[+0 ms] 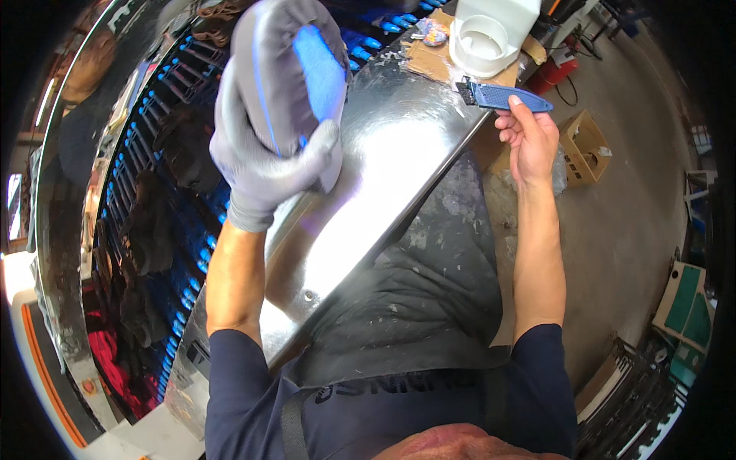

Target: The person scrubs a gray sneaker with a blue brush, repeatedly applying a white cleaning solution from a squeeze bottle to the upper and sides. They rotate the shoe to access different areas and continue scrubbing throughout the clip.

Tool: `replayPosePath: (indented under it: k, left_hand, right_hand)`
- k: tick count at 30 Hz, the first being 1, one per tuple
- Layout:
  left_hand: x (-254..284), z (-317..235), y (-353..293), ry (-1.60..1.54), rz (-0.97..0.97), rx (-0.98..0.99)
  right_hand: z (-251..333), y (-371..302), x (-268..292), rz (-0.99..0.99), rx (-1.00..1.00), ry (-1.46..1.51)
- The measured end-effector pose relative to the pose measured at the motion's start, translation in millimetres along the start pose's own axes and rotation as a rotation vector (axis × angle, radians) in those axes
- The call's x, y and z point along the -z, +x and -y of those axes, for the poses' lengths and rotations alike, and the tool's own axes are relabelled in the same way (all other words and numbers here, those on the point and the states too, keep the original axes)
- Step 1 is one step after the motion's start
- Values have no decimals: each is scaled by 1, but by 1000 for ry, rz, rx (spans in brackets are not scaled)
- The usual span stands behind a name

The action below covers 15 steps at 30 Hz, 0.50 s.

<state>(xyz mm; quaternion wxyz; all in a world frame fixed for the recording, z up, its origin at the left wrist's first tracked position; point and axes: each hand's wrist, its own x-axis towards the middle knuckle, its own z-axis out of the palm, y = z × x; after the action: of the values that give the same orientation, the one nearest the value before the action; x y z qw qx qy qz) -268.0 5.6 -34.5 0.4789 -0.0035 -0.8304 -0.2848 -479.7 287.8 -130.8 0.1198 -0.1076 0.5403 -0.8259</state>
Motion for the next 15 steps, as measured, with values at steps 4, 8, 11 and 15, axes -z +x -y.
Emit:
replayPosePath:
  k: [4,8,11,15]
  left_hand:
    - [-17,12,-33,-215,-19,122]
    - [2,14,-52,-198,177,251]
    - [22,14,-65,-162,295,319]
    - [47,9,-85,-105,396,400]
  right_hand:
    - [5,13,9,-43,54,-66]
    - [30,34,11,-78,194,-268]
    - [55,61,4,-93,325,-541]
    - [69,102,-7,6,317,-916]
